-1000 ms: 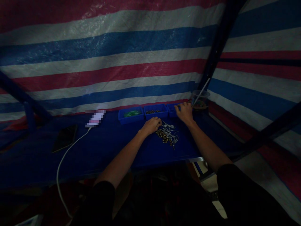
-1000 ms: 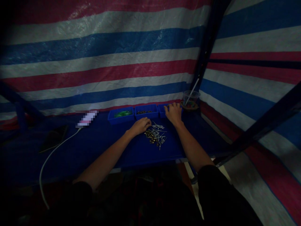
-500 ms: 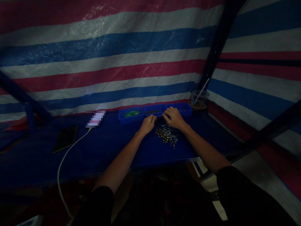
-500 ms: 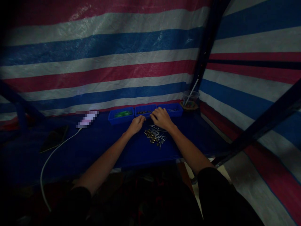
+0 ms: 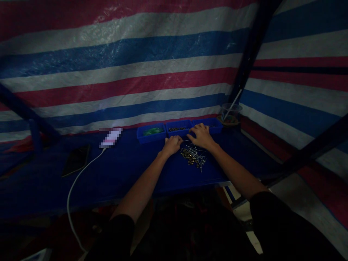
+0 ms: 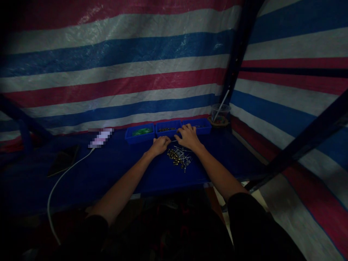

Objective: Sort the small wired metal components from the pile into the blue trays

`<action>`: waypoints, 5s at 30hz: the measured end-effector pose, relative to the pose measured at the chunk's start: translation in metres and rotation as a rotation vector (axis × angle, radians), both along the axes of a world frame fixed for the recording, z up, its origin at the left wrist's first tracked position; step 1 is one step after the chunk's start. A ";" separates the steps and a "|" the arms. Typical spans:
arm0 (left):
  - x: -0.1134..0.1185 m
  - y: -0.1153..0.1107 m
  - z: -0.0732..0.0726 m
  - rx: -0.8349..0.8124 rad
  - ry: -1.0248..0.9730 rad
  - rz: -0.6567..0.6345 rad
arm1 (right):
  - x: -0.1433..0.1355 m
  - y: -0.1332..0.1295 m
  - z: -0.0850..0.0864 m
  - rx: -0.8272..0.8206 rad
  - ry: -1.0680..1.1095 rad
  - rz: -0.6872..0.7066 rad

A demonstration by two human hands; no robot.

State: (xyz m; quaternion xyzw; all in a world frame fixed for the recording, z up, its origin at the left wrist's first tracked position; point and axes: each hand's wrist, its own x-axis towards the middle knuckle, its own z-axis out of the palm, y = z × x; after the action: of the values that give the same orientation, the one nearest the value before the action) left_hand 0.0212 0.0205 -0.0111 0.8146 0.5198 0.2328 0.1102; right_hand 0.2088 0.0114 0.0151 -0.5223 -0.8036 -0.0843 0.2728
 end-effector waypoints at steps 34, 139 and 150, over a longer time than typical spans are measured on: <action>-0.029 -0.017 0.026 -0.191 -0.092 -0.200 | 0.000 -0.010 0.004 0.017 0.118 0.049; -0.037 -0.015 0.031 -0.145 0.013 -0.268 | -0.048 0.021 0.006 -0.033 0.255 0.163; -0.047 -0.007 0.038 -0.194 -0.620 -0.028 | -0.057 0.006 0.012 -0.011 0.115 0.414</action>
State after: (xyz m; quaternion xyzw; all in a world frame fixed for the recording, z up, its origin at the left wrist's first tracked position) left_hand -0.0260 0.0134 0.0269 0.6975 0.4701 0.4175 0.3437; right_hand 0.1518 0.0174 0.0273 -0.3514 -0.8773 0.0080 0.3268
